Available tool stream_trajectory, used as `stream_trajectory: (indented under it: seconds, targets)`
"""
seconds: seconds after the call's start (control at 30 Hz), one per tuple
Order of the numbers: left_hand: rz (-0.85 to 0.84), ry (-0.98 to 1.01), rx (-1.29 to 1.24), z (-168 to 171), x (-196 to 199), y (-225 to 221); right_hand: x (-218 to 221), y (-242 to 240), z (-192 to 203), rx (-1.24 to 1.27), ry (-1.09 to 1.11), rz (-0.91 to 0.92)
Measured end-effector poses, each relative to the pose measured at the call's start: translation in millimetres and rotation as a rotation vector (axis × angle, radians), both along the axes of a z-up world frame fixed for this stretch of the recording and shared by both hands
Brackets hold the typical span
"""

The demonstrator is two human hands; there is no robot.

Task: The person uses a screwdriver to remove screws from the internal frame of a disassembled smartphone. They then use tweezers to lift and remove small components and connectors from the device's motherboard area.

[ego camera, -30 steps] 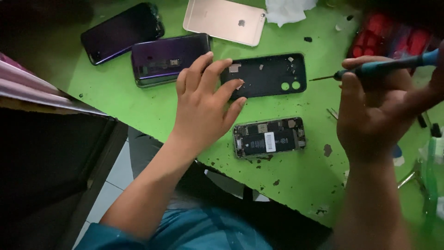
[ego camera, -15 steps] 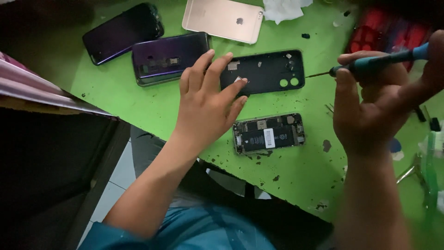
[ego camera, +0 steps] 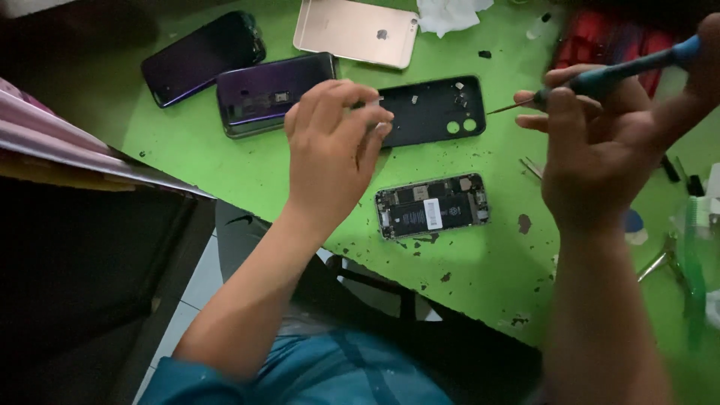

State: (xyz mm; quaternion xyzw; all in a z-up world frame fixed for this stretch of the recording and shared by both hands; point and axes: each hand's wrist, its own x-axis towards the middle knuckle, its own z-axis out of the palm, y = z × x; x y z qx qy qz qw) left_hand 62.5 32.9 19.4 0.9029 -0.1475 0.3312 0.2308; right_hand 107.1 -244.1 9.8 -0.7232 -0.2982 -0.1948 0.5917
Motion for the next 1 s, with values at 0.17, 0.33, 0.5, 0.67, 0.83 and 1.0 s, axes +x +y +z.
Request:
stream_trajectory:
  seconds: [0.17,0.33,0.5,0.67,0.83,1.0]
  targets:
    - [-0.154,0.058,-0.39,9.1,-2.2,-18.4,-3.7,-9.2,-11.4,0.067,0.14,-0.037]
    - [-0.279,0.059,-0.6,31.3,-19.3,-35.5,-23.5,-8.1,-14.2,0.075,0.136,-0.04]
    - [-0.328,0.054,-0.606,36.5,-20.3,-40.3,-40.1,-9.6,-19.1,0.076,0.151,-0.029]
    - [-0.354,0.041,-0.615,32.8,-18.7,-42.0,-43.3,-13.5,-20.6,0.083,0.153,-0.021]
    - [-0.379,0.049,-0.647,32.5,-20.2,-44.0,-44.0,-9.0,-21.0,0.09,0.155,-0.02]
    - [-0.411,0.064,-0.7,28.6,-19.2,-46.0,-47.1,-9.0,-22.2,0.095,0.156,-0.015]
